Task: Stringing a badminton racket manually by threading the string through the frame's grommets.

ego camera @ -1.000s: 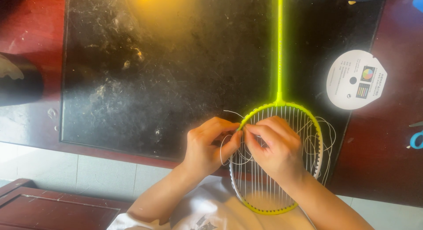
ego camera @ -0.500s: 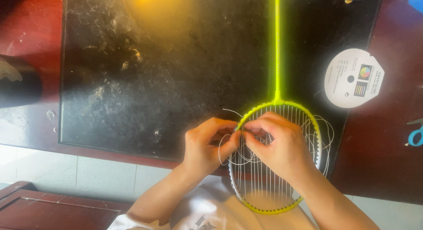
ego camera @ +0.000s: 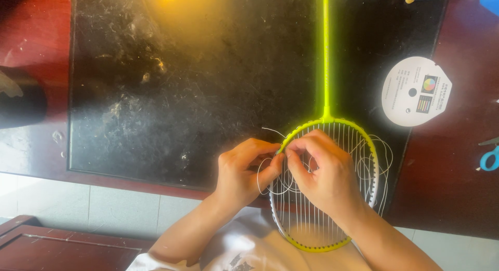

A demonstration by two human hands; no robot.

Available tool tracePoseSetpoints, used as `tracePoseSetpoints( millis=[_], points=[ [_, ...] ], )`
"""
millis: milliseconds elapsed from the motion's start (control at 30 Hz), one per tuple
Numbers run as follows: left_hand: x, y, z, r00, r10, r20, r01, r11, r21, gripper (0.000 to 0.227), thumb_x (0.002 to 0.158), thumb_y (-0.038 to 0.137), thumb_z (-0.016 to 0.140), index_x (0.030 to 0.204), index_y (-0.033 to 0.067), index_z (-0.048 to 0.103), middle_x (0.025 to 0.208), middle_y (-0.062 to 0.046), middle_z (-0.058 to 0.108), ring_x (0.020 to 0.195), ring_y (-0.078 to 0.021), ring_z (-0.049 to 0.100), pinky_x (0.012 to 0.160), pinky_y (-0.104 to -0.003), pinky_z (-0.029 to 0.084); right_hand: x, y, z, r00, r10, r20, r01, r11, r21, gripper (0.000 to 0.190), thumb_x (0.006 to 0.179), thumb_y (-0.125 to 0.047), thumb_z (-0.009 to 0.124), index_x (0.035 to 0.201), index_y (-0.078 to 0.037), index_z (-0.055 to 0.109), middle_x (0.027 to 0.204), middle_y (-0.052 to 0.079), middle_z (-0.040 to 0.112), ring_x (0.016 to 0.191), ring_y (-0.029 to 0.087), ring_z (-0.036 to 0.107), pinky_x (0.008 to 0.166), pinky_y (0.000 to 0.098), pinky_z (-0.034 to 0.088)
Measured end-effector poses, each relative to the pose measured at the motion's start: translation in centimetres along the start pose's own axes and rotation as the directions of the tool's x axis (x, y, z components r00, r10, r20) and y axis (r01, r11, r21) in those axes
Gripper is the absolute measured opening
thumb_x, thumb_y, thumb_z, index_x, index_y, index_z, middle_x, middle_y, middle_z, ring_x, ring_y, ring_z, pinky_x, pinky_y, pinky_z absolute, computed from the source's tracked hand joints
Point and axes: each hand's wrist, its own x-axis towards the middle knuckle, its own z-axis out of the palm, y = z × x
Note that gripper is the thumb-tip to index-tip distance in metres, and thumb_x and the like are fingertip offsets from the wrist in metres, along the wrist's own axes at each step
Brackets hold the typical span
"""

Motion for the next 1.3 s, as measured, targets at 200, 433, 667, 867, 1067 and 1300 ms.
tracePoseSetpoints(
  millis=[200, 433, 667, 867, 1067, 1300],
  points=[
    [0.0, 0.2, 0.0, 1.000, -0.028, -0.010, 0.028, 1.000, -0.003, 0.019, 0.085, 0.007, 0.082, 0.102, 0.0010, 0.074, 0.093, -0.008, 0.076, 0.078, -0.0133, 0.079, 0.068, -0.025, 0.066, 0.2, 0.7, -0.2, 0.991, 0.118, 0.063, -0.118, 0.993, -0.005, 0.007, 0.085, -0.007, 0.074, 0.091, -0.003, 0.073, 0.079, 0.004, 0.069, 0.057, 0.014, 0.064, 0.050, 0.0270, 0.048],
    [0.0, 0.2, 0.0, 1.000, -0.006, -0.002, 0.006, 1.000, 0.014, 0.019, 0.085, 0.007, 0.082, 0.101, 0.0010, 0.075, 0.092, -0.008, 0.075, 0.077, -0.0137, 0.078, 0.067, -0.024, 0.065, 0.5, 0.8, -0.3, 0.980, 0.161, 0.114, -0.164, 0.986, 0.019, 0.006, 0.083, -0.007, 0.076, 0.085, -0.003, 0.074, 0.075, 0.004, 0.070, 0.057, 0.013, 0.067, 0.050, 0.0264, 0.050],
    [0.0, 0.3, 0.0, 0.999, -0.049, 0.010, 0.049, 0.999, -0.021, 0.018, 0.085, 0.006, 0.081, 0.101, 0.0010, 0.074, 0.092, -0.008, 0.076, 0.078, -0.0130, 0.078, 0.067, -0.025, 0.066, 0.1, 1.0, 0.4, 0.993, 0.109, 0.049, -0.112, 0.991, 0.069, 0.006, 0.084, -0.003, 0.074, 0.089, -0.001, 0.071, 0.079, 0.003, 0.069, 0.060, 0.010, 0.066, 0.050, 0.0247, 0.051],
    [0.0, 0.0, 0.0, 0.999, -0.035, 0.026, 0.036, 0.999, -0.034, 0.017, 0.085, 0.004, 0.081, 0.100, 0.0006, 0.074, 0.092, -0.008, 0.075, 0.078, -0.0136, 0.078, 0.067, -0.025, 0.066, -0.1, 1.1, 0.4, 0.998, 0.055, 0.027, -0.056, 0.998, 0.040, 0.009, 0.085, -0.003, 0.075, 0.091, -0.001, 0.070, 0.079, 0.004, 0.067, 0.059, 0.011, 0.064, 0.050, 0.0255, 0.049],
    [0.1, -0.2, -0.2, 0.999, -0.001, 0.054, 0.003, 1.000, -0.023, 0.016, 0.086, 0.005, 0.080, 0.100, -0.0001, 0.073, 0.092, -0.009, 0.075, 0.077, -0.0143, 0.077, 0.067, -0.025, 0.066, -0.1, 1.4, 0.5, 1.000, -0.009, 0.001, 0.009, 0.999, 0.040, 0.010, 0.085, -0.002, 0.074, 0.094, -0.001, 0.069, 0.082, 0.005, 0.068, 0.061, 0.012, 0.063, 0.052, 0.0255, 0.048],
    [1.0, 0.8, -1.8, 0.948, -0.174, 0.267, 0.227, 0.957, -0.182, 0.023, 0.093, 0.004, 0.071, 0.115, -0.0030, 0.071, 0.103, -0.012, 0.076, 0.088, -0.0139, 0.076, 0.077, -0.027, 0.067, -0.1, 1.6, -0.4, 0.999, -0.050, 0.018, 0.050, 0.999, 0.016, 0.008, 0.085, -0.004, 0.075, 0.090, -0.003, 0.068, 0.081, 0.006, 0.067, 0.066, 0.016, 0.065, 0.059, 0.0279, 0.051]
  ],
)
